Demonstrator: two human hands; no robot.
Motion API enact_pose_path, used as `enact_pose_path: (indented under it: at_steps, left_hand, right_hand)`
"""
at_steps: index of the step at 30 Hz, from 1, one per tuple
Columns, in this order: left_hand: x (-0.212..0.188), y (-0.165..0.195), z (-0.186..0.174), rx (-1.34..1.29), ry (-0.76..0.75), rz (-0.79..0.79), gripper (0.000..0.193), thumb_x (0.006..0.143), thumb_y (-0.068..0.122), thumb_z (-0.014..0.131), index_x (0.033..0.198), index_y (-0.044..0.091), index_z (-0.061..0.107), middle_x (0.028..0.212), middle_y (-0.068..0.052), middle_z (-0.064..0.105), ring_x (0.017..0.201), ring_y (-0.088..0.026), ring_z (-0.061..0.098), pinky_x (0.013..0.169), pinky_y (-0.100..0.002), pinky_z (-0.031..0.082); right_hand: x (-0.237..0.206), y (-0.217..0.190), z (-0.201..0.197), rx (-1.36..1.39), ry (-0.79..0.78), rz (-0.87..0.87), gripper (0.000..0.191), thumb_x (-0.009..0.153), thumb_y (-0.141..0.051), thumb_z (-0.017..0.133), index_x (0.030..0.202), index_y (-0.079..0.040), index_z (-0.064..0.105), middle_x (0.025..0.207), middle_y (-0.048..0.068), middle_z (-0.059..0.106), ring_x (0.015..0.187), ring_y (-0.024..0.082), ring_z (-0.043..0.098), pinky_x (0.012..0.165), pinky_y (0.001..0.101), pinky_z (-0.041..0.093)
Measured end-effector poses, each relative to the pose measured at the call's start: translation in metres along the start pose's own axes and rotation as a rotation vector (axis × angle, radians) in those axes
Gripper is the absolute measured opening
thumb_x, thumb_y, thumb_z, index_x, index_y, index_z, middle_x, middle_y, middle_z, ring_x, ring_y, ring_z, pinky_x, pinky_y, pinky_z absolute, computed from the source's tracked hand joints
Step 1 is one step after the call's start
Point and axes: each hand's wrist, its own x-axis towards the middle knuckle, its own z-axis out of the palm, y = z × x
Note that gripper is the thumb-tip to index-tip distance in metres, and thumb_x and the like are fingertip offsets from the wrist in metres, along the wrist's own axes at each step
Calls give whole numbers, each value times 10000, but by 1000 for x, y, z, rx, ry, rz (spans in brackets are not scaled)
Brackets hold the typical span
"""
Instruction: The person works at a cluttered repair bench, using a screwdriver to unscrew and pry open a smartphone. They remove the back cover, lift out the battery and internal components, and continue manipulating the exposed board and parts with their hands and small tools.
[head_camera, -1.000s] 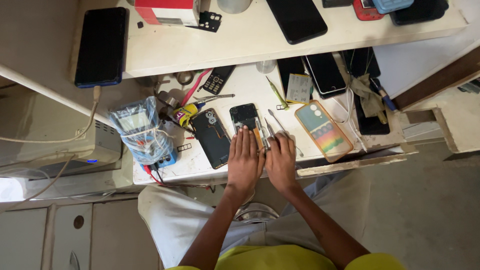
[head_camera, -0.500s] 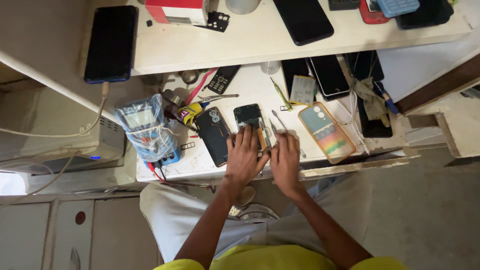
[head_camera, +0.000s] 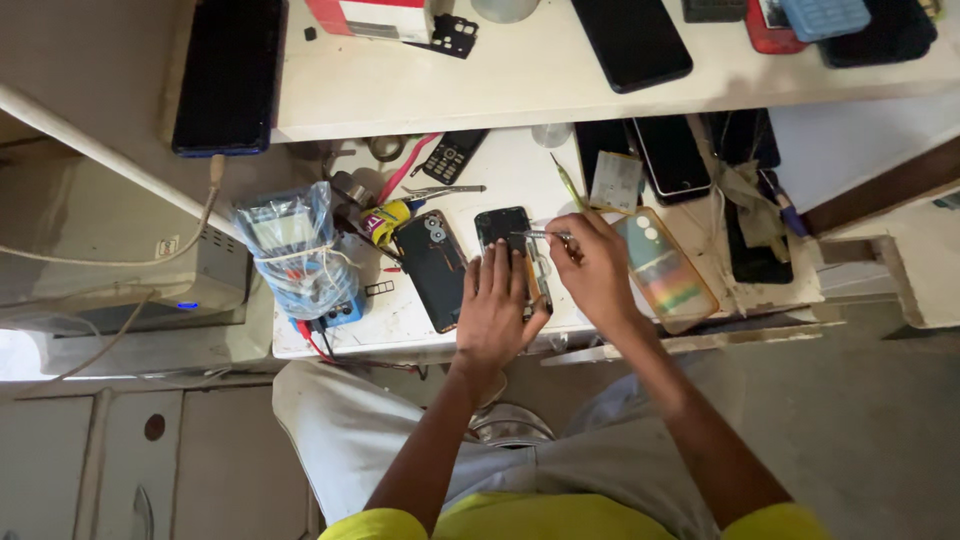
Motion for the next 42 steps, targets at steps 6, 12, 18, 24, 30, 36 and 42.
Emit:
enact_pose_path:
  at_steps: [6, 12, 18, 24, 30, 36, 42]
  left_hand:
    - [-3, 2, 2, -1, 35, 10, 741, 940, 455, 555, 1416, -111, 509, 1478, -347, 482, 1392, -450, 465, 1186, -564, 322]
    - [-3, 3, 1, -3, 37, 1, 715, 930, 429, 558, 1397, -112, 526, 1455, -347, 512, 1375, -449, 487, 1176, -557, 336]
    - [-2, 4, -1, 7, 39, 10, 718, 932, 443, 561, 1383, -115, 532, 1446, -341, 519, 1377, -446, 488, 1177, -560, 338]
    - [-1, 4, -4, 26, 33, 12, 720, 930, 446, 557, 1376, -118, 535, 1436, -339, 528, 1368, -439, 490, 1169, -557, 344]
    - [-1, 5, -5, 33, 30, 12, 711, 941, 441, 560, 1382, -116, 538, 1435, -332, 529, 1375, -434, 491, 1171, -554, 342]
    - [-2, 4, -1, 14, 54, 13, 710, 934, 425, 573, 1388, -120, 532, 1445, -334, 525, 1390, -441, 484, 1182, -555, 344]
    - [-4, 3, 1, 4, 40, 12, 726, 926, 433, 578, 1389, -125, 533, 1445, -344, 521, 1387, -446, 480, 1177, -560, 344]
  right_hand:
    - [27, 6, -4, -129, -188, -225, 138, 854, 57, 689, 969, -19, 669, 911, 128, 625, 741, 289, 648, 629, 373, 516]
    - [35, 10, 2, -110, -291, -246, 118, 841, 48, 699, 930, 1, 639, 918, 146, 600, 775, 311, 638, 696, 402, 523]
    - [39, 8, 7, -164, -278, -286, 132, 821, 50, 706, 923, 14, 630, 919, 162, 590, 850, 381, 620, 742, 453, 502]
    - [41, 6, 4, -179, -312, -261, 148, 801, 54, 704, 924, 25, 625, 911, 166, 579, 826, 377, 609, 724, 455, 494]
    - [45, 6, 3, -182, -371, -254, 174, 804, 59, 704, 957, 31, 624, 925, 170, 573, 842, 366, 607, 731, 441, 494]
    - [46, 7, 2, -188, -346, -213, 176, 815, 57, 711, 971, 28, 635, 955, 169, 583, 834, 352, 622, 724, 429, 508]
    - [49, 10, 1, -158, -380, -220, 164, 828, 68, 712, 965, 30, 632, 938, 160, 592, 769, 316, 643, 689, 408, 521]
